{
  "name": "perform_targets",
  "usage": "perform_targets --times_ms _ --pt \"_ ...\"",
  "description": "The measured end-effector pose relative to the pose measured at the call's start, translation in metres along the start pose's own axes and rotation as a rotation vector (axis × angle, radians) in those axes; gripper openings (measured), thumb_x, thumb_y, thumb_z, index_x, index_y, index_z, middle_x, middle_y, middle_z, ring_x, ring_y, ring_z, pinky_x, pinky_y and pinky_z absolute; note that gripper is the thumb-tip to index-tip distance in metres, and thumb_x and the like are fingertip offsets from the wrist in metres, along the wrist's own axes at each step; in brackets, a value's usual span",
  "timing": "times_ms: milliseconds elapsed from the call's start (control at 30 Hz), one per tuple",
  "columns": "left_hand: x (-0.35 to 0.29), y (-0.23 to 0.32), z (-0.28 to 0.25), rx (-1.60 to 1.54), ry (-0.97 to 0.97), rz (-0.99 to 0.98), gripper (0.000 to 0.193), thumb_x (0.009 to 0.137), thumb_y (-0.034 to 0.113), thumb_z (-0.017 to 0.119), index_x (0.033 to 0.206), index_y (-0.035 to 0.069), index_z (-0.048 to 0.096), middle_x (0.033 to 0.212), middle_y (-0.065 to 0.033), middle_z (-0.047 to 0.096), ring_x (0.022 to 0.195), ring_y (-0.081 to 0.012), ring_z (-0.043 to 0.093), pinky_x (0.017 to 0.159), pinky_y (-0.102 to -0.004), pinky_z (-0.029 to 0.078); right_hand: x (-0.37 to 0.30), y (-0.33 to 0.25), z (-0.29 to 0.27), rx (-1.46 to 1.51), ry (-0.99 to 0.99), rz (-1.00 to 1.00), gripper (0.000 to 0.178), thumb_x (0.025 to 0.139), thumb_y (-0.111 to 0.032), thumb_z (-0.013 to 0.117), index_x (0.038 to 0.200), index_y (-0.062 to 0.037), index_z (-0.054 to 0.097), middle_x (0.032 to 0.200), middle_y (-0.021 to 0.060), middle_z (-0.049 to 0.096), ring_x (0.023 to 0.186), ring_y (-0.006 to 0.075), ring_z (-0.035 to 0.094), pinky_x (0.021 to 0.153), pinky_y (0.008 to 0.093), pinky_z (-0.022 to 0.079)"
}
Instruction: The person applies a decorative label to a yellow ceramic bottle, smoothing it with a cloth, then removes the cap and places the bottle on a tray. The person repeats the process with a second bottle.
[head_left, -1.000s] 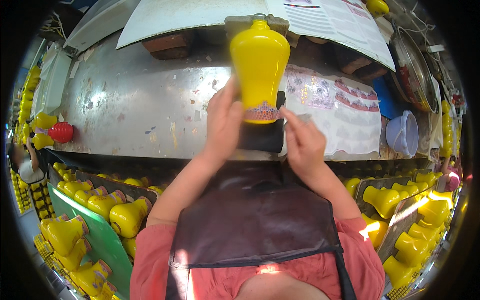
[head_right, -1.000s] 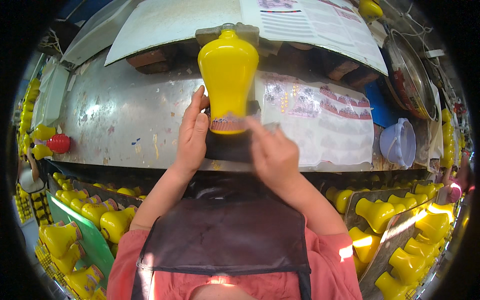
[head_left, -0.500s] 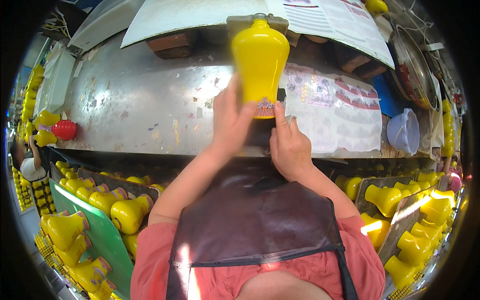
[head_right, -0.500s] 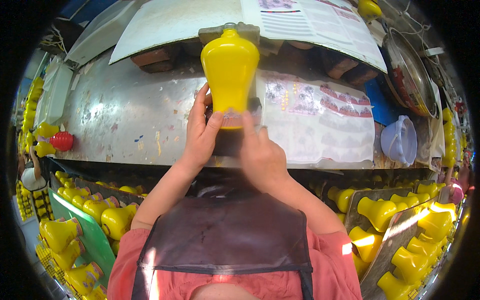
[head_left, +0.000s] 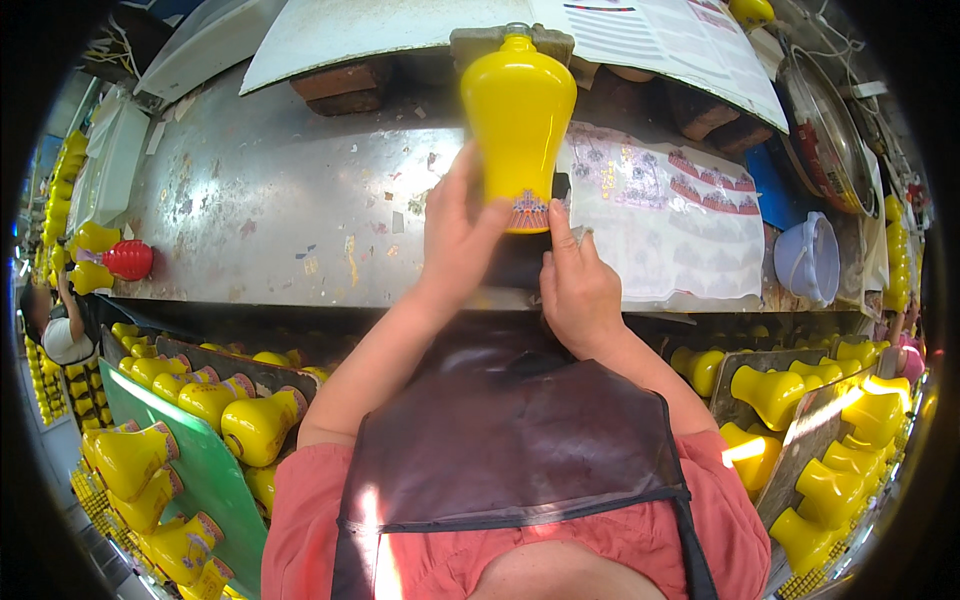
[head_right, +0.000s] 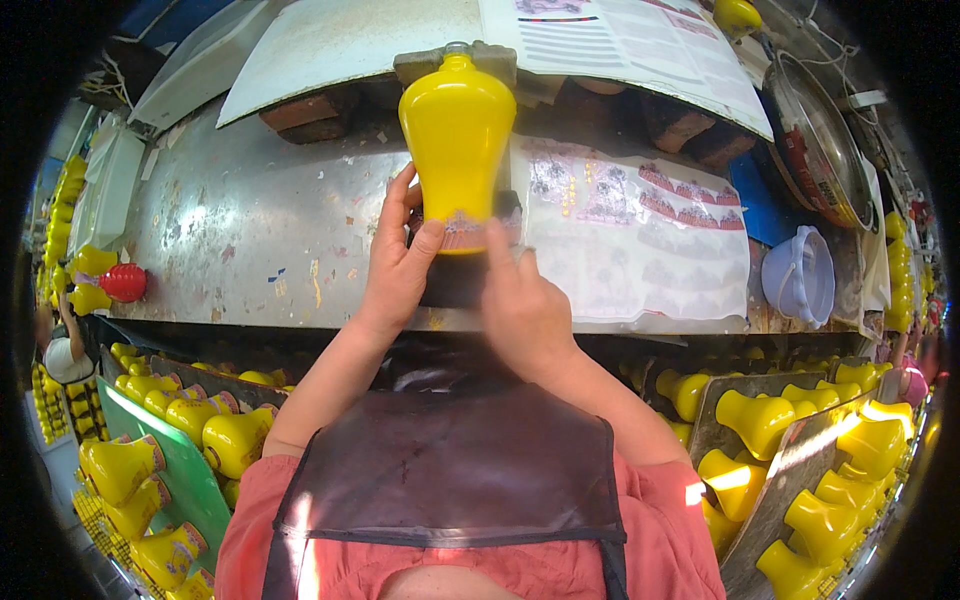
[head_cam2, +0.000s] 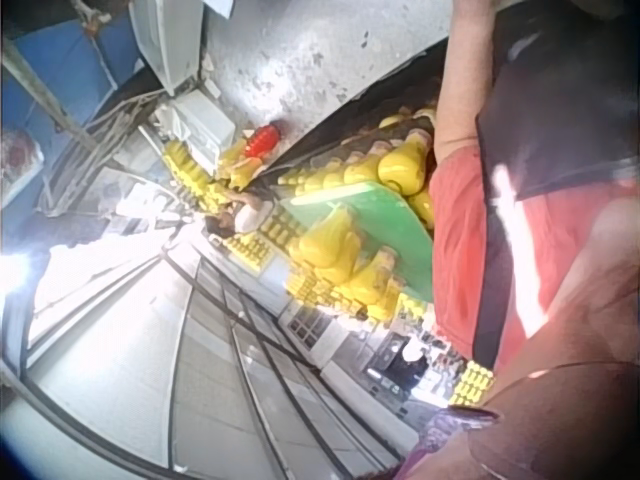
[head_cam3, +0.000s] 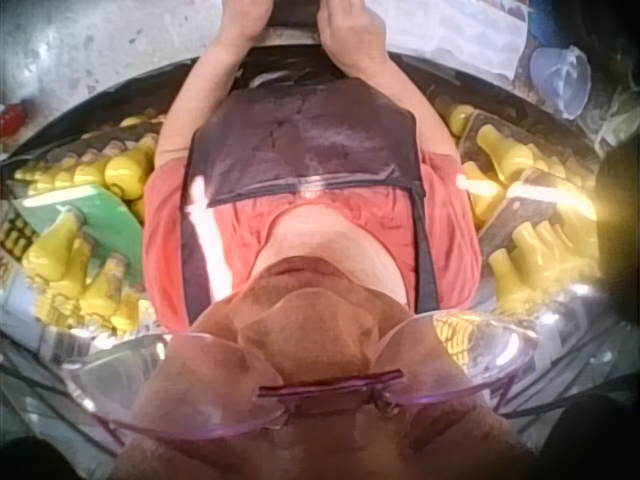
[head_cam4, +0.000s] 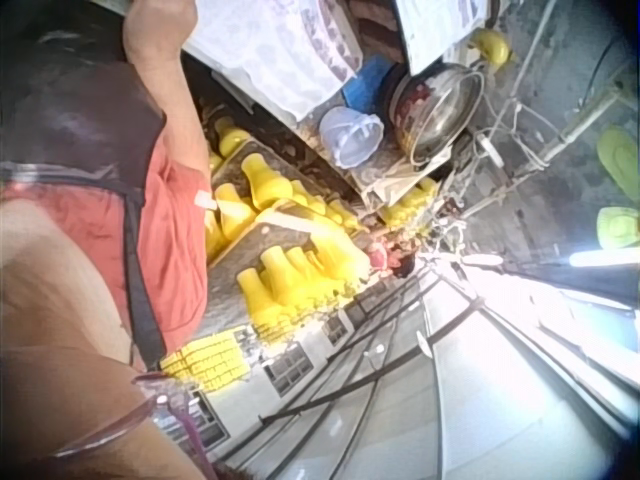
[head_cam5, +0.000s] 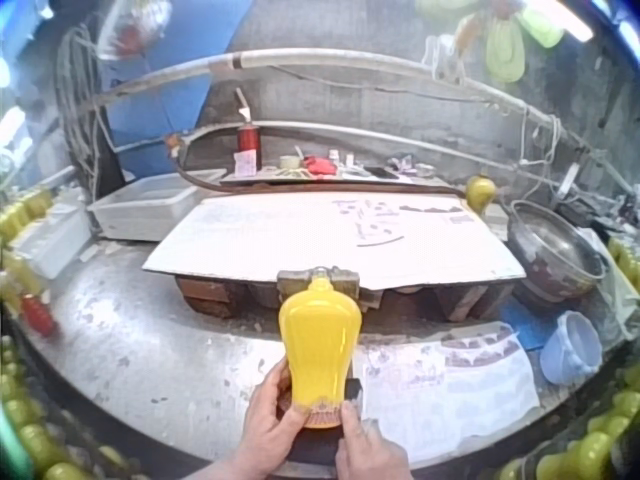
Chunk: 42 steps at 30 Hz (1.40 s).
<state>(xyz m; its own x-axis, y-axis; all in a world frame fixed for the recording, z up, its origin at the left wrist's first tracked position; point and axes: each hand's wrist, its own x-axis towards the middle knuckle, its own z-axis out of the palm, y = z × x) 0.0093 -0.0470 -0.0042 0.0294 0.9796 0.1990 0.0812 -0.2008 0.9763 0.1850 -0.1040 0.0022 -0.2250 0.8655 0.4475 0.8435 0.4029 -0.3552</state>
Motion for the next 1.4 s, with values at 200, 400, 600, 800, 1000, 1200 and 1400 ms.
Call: perform_targets --times_ms 200,400,600,800,1000,1200,1400 --pt "-0.001 -0.002 -0.002 0.127 0.018 0.028 0.066 0.094 0.024 0.066 0.151 -0.003 0.044 0.137 -0.0237 0.062 0.128 -0.0392 0.057 0.111 -0.0473 0.041 0.0 0.002 0.003 0.009 0.03 -0.019 0.07 0.084 -0.003 0.067 0.152 -0.0015 0.047 0.095 0.0251 0.064 0.055 0.0336 0.063 0.05 0.041 0.053" --pt "0.001 0.002 0.0 0.032 0.001 0.014 0.066 0.094 0.022 0.066 0.15 -0.004 0.045 0.137 -0.0238 0.062 0.129 -0.0386 0.058 0.112 -0.0466 0.041 -0.003 0.0 0.001 0.028 -0.072 0.061 0.072 0.087 0.001 0.065 0.156 -0.0007 0.043 0.11 0.0286 0.063 0.073 0.041 0.066 0.062 0.0458 0.056" --pt "0.0 -0.002 -0.003 0.031 -0.058 0.002 0.068 0.099 0.02 0.063 0.158 0.003 0.034 0.139 -0.0176 0.056 0.127 -0.0269 0.054 0.111 -0.0396 0.039 -0.002 -0.001 -0.002 0.038 -0.069 0.047 0.071 0.087 0.001 0.066 0.154 0.0011 0.044 0.11 0.0303 0.063 0.071 0.0408 0.066 0.061 0.045 0.056" --pt "0.0 -0.007 -0.005 0.144 -0.065 -0.001 0.071 0.099 0.016 0.06 0.162 0.005 0.028 0.142 -0.0155 0.053 0.128 -0.0231 0.052 0.113 -0.0378 0.039 -0.007 -0.001 0.003 0.041 -0.074 0.071 0.069 0.086 0.001 0.065 0.152 0.002 0.047 0.107 0.0315 0.063 0.07 0.0413 0.066 0.06 0.0447 0.056" --pt "0.002 0.007 -0.002 -0.04 0.002 -0.047 0.067 0.092 0.018 0.068 0.149 -0.008 0.044 0.142 -0.0251 0.059 0.135 -0.0342 0.055 0.116 -0.0438 0.039 0.011 0.02 -0.017 0.554 0.037 0.385 0.045 0.1 -0.01 0.058 0.146 -0.0063 0.056 0.098 0.0053 0.062 0.069 0.0136 0.054 0.065 0.027 0.047" --pt "0.004 0.016 0.0 0.0 -0.012 -0.015 0.079 0.08 0.018 0.081 0.146 -0.008 0.046 0.136 -0.0248 0.063 0.127 -0.0354 0.061 0.109 -0.0445 0.047 0.053 0.068 -0.056 1.352 0.096 1.103 0.028 0.1 -0.025 0.062 0.116 -0.0032 0.066 0.099 0.0065 0.067 0.075 0.0136 0.065 0.065 0.0281 0.052" --pt "0.003 0.012 0.005 0.058 0.042 0.022 0.084 0.077 0.018 0.082 0.148 -0.005 0.043 0.131 -0.0256 0.064 0.124 -0.0386 0.062 0.105 -0.0472 0.049 0.072 0.033 -0.058 0.814 -0.318 0.228 0.04 0.089 0.001 0.071 0.128 -0.0032 0.064 0.105 0.0064 0.072 0.09 0.0157 0.07 0.078 0.0299 0.057"
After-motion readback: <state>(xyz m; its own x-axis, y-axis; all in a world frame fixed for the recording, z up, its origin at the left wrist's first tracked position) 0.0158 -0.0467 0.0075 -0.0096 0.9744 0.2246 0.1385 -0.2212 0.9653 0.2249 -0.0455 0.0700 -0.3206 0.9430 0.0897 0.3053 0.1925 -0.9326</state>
